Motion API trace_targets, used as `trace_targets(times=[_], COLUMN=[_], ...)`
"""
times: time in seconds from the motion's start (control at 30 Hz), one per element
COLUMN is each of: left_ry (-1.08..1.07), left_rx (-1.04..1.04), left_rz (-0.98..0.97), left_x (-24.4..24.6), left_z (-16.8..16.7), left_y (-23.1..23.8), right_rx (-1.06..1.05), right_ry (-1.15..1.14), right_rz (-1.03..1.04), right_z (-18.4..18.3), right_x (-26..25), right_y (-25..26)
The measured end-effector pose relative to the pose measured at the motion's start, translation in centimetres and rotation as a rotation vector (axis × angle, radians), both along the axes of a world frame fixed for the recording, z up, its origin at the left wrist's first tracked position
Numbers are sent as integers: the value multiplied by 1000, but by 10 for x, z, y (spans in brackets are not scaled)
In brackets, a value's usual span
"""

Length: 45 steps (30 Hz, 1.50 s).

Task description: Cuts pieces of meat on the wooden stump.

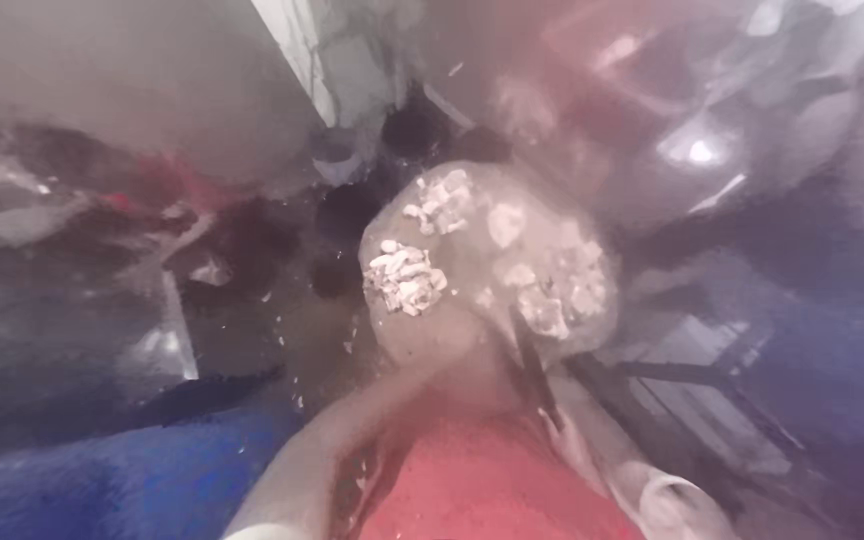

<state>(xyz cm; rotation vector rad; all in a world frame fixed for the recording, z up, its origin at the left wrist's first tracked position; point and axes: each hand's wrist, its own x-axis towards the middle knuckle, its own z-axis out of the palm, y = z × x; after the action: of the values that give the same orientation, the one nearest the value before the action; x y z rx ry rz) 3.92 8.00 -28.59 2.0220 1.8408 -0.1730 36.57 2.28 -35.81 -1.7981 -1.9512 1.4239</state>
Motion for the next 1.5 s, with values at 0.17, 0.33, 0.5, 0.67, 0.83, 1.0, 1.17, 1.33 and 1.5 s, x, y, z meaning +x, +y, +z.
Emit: trace_targets(times=[0.17, 0.33, 0.5, 0.67, 0.83, 1.0, 1.17, 1.33, 1.5], left_ry=[-102, -246, -119, -141, -306, -299, -700, -280, -9], left_rx=[-32, -10, 415, 485, 40, -147, 78, 30, 67], left_rz=[298, 547, 608, 520, 386, 261, 392, 198, -34], left_x=[-1, -55, -154, -160, -61, -29, -11, -6, -4], left_z=[14, 40, -23, -55, -5, -72, -3, -28, -45], left_y=[-7, -8, 15, 14, -46, -49, 39, 83, 43], right_rx=[0, -33, -128, -110, -123, -118, -152, -275, -321], right_ry=[-1, -19, -30, -2, 38, 101, 155, 148, 163], right_rz=[-87, -126, -123, -108, -173, -255, -252, -308, -267], right_z=[5, 13, 20, 13, 10, -2, -1, -24, 9], right_x=[-14, -18, -21, -21, -29, -25, -17, -14, -6], right_y=[-4, -3, 1, -5, -12, -16, -8, -9, 2])
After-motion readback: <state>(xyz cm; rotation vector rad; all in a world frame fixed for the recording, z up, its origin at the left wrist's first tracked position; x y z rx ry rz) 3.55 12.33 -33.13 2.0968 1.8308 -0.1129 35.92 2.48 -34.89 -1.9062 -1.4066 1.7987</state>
